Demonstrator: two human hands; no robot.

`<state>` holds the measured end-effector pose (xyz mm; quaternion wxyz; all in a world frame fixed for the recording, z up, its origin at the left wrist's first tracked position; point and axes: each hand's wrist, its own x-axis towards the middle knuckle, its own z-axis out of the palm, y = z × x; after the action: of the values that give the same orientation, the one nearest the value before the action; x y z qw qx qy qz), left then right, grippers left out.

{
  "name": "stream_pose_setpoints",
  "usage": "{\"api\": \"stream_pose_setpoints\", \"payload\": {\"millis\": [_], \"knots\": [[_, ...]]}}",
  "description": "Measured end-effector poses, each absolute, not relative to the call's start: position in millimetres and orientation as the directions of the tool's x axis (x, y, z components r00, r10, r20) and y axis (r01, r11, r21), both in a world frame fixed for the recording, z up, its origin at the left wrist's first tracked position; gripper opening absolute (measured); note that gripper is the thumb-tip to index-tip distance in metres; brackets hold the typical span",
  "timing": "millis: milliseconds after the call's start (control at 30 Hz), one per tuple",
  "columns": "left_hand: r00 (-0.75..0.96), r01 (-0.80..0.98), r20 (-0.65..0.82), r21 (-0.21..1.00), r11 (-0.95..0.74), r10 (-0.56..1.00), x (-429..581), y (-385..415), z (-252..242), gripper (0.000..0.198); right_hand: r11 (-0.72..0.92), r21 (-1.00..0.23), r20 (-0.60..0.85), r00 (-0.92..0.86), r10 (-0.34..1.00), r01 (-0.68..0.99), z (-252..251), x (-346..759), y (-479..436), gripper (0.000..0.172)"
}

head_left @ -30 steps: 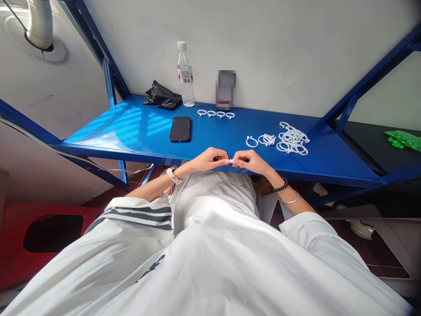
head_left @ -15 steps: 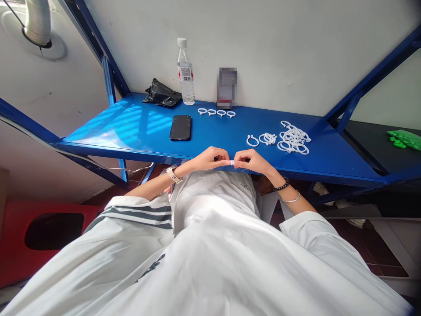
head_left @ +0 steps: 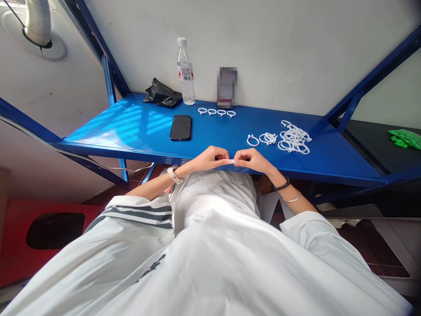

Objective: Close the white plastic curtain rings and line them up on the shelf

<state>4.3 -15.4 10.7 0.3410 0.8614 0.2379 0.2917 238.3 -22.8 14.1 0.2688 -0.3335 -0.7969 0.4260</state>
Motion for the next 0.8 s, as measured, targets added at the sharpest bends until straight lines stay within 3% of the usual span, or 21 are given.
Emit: {"api": "stream_pose_setpoints", "payload": {"millis": [133,800], "knots": [[0.73,0.208,0.316,0.742,-0.638,0.606,3.2,-15.6,12.5,0.057,0.405,-0.878,0.156,-0.648,0.746,0.254,15.1,239.0,-21.9,0.045],[0.733,0.198,0.356,0.703,-0.683,0.58,4.5,-16.9,12.2,0.053,0.41,-0.853,0.128,-0.631,0.765,0.324,15.6,236.8,-23.9,0.049]]}}
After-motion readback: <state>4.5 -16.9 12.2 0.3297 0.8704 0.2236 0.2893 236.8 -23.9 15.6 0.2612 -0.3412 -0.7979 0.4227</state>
